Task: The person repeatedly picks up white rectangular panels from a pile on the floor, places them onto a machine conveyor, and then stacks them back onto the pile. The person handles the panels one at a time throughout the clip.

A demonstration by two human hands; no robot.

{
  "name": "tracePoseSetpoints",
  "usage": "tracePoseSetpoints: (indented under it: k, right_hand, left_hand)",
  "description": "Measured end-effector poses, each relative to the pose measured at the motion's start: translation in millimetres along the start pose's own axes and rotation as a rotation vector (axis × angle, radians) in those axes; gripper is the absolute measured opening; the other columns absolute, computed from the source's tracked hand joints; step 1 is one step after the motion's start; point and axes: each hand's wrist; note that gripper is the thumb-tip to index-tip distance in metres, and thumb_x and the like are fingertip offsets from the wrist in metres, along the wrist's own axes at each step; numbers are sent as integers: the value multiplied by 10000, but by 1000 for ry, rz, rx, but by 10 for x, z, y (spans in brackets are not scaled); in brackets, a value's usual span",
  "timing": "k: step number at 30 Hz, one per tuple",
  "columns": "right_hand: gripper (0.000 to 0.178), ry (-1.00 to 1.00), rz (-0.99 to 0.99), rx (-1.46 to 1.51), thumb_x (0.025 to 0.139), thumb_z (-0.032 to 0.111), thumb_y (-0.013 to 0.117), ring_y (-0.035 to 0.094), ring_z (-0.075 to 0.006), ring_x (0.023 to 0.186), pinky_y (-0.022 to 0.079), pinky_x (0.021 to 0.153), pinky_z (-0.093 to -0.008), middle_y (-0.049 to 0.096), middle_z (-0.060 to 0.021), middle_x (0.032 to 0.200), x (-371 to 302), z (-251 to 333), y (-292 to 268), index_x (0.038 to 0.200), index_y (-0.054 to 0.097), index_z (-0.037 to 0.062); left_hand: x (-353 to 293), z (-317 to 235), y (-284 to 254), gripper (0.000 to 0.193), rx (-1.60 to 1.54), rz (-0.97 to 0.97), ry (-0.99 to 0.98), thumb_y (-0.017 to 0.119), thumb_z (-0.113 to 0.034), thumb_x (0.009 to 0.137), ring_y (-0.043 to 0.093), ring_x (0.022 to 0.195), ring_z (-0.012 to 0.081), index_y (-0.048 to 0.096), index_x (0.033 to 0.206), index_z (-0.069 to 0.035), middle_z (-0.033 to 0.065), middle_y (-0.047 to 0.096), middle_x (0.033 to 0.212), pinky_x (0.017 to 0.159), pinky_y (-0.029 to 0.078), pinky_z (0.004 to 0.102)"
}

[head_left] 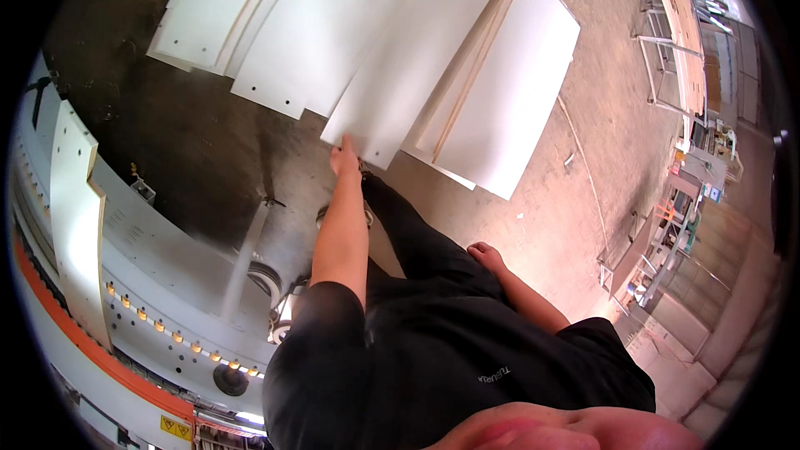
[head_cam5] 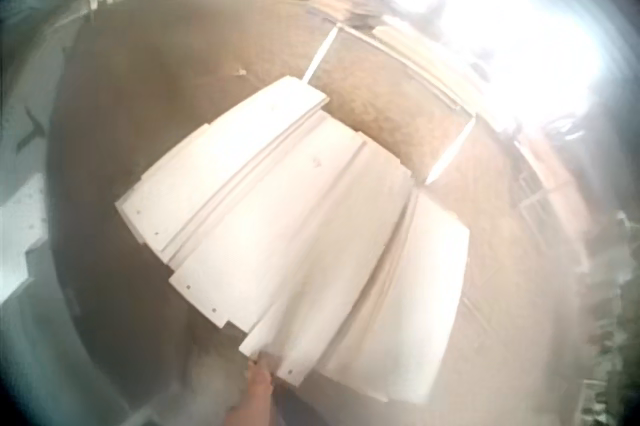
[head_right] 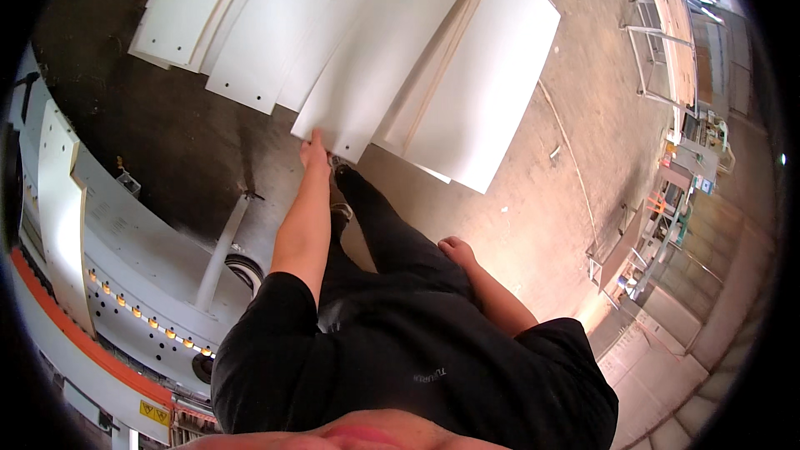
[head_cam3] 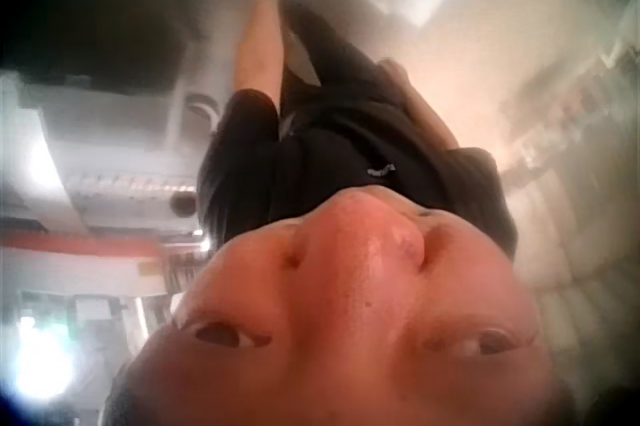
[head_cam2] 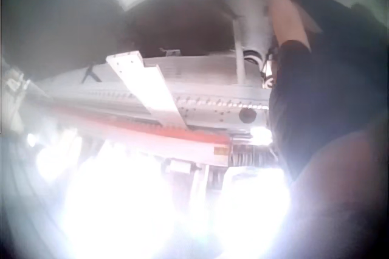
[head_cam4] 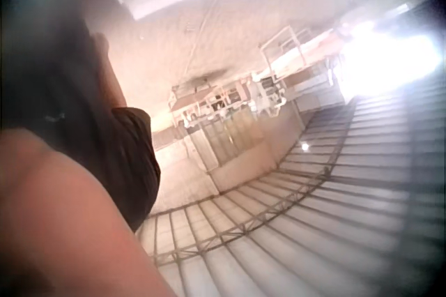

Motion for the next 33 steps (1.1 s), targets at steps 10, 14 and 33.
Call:
tracePoseSetpoints:
  k: [10, 14, 33]
  right_hand:
    - [296, -311, 118, 134, 971, 306, 643, 653, -133, 719, 516, 640, -266, 706, -53, 887, 529, 1311, -259, 1068, 682, 29]
    - [415, -152, 154, 482, 973, 412, 614, 640, -157, 898, 524, 722, -327, 684, -63, 1103, 686, 2413, -335, 1249, 591, 103]
    - [383, -41, 380, 870, 913, 441, 720, 657, -233, 972, 549, 786, -413, 679, -28, 1092, 223, 3336, 401, 1189, 643, 187]
  left_hand:
    - [-1871, -398, -2293, 550, 274, -233, 152, 658, -452, 955, 653, 877, 243, 651, 1186, 47, 136, 704, 1059, 781, 523, 397]
    - [-2882, -535, -3172, 445, 74, -369, 175, 720, -406, 913, 619, 793, 206, 677, 1064, 10, 93, 687, 918, 717, 503, 381]
    - [-4928, -302, -4840, 546, 170, -1116, 256, 699, -462, 878, 698, 812, 353, 723, 994, 71, 227, 728, 878, 769, 520, 488]
Point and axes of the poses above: each hand's wrist, its own x-axis towards the middle knuckle, its own y-axis out of the palm, z = x × y
